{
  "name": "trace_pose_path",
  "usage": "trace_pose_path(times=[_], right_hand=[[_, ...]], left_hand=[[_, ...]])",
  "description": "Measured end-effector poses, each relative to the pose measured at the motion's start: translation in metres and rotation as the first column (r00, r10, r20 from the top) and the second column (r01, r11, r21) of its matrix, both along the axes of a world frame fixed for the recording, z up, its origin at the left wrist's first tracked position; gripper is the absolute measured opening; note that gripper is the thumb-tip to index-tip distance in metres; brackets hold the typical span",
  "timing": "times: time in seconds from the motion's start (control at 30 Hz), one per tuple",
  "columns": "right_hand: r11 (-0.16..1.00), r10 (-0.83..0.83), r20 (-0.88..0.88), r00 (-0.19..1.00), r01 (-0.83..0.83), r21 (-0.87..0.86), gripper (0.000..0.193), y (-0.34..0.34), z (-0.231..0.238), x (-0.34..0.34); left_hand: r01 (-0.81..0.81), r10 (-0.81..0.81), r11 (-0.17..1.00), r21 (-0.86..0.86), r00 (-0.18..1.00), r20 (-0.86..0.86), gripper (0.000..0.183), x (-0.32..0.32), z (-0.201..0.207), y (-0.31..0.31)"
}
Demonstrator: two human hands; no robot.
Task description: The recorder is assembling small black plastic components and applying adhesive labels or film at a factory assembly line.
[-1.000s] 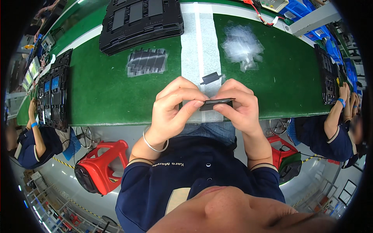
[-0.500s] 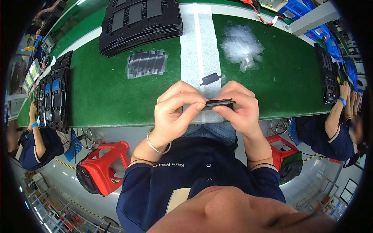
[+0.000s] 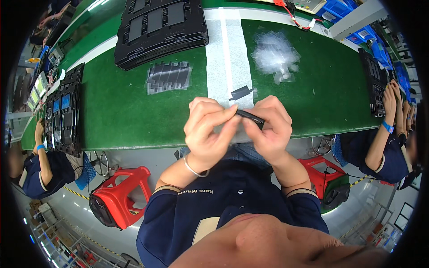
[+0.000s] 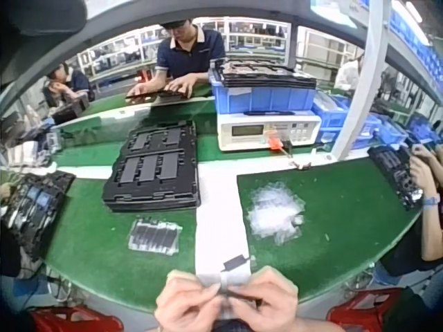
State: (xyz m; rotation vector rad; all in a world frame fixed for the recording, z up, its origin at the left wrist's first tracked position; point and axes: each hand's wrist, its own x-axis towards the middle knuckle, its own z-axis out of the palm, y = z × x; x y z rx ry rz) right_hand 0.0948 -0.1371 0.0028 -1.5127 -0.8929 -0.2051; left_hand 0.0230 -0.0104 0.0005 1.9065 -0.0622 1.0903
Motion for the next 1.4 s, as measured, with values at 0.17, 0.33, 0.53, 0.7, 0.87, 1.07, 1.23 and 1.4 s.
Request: trace_pose_path(times=[0.17,0.33,0.53,0.7,0.87,1.07,1.23,1.4], right_hand=[[0.948,-0.314,0.246,0.917,0.317,0.030,0.025,0.016,0.000,0.002],[0.978,-0.181,0.187,0.966,0.196,-0.065,0.024,0.007,0.003,0.009],[0.932,0.265,-0.290,0.920,-0.321,-0.166,0.019,-0.010,0.008,0.021],[0.973,0.229,-0.386,0.894,-0.198,0.120,0.015,-0.004,0.010,0.015],[0.989,0.147,-0.188,0.971,-0.142,0.039,0.019,-0.007,0.012,0.016],[0.981,-0.196,0.306,0.932,0.191,0.045,0.024,0.001,0.000,0.000],[0.963,-0.188,0.437,0.880,0.252,-0.093,0.076,0.010,-0.008,-0.013],[0.989,0.136,0.029,0.990,-0.134,-0.069,0.045,-0.006,0.007,0.010]], left_hand=[[-0.102,0.152,0.960,0.262,0.972,-0.181,0.066,0.000,0.013,-0.024],[-0.059,0.090,0.980,0.188,0.983,-0.161,0.061,-0.001,0.009,-0.018],[0.258,-0.353,0.894,-0.366,0.910,-0.220,0.023,-0.001,0.003,0.009],[0.276,-0.376,0.849,-0.450,0.915,-0.148,0.017,-0.005,0.002,0.007],[0.256,-0.334,0.881,-0.397,0.932,-0.140,0.017,-0.006,0.003,0.006],[0.088,-0.090,0.994,-0.058,0.995,-0.040,0.025,-0.003,-0.001,-0.004],[-0.087,0.083,0.994,0.073,0.995,0.053,0.031,-0.001,-0.004,-0.015],[0.131,-0.176,0.950,-0.285,0.975,-0.139,0.019,-0.010,-0.001,0.001]])
